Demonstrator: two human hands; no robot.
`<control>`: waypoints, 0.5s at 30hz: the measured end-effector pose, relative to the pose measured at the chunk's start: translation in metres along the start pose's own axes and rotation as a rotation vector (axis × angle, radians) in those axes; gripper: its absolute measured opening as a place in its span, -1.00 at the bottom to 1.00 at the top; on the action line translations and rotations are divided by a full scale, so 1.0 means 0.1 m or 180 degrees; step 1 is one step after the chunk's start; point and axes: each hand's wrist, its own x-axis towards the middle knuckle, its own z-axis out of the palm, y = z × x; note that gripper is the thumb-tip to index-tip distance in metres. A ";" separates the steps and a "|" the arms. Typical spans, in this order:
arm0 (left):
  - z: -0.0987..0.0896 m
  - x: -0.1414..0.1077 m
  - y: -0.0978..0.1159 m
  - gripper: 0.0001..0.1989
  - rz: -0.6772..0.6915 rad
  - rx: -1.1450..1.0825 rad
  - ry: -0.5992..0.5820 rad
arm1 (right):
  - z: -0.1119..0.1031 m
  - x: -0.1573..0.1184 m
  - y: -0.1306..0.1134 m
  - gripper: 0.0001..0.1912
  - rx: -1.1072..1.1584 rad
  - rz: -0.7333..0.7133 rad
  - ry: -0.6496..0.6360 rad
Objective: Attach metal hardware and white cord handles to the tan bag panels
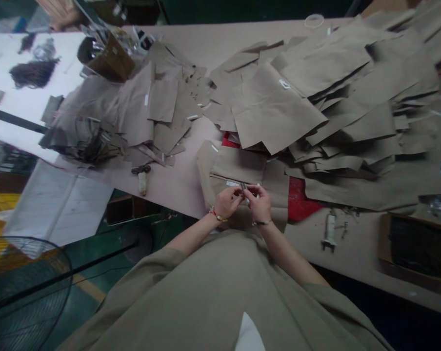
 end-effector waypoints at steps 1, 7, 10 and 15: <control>-0.08 0.03 -0.08 -0.75 0.0094 -0.0003 -0.0016 | 0.02 0.03 0.00 -0.52 0.0047 0.0045 -0.0073; -0.45 0.22 -0.37 -0.69 0.0730 0.0467 -0.0560 | -0.08 0.13 -0.14 -0.61 -0.0461 0.0002 -0.0833; -0.46 0.33 -0.43 -0.73 0.0963 0.0595 -0.1086 | -0.20 0.12 -0.15 -0.60 -0.0565 0.0010 -0.0898; -0.30 0.41 -0.53 -0.82 0.0809 0.0361 -0.1093 | -0.40 0.06 -0.01 -0.50 -0.0505 0.0121 -0.0409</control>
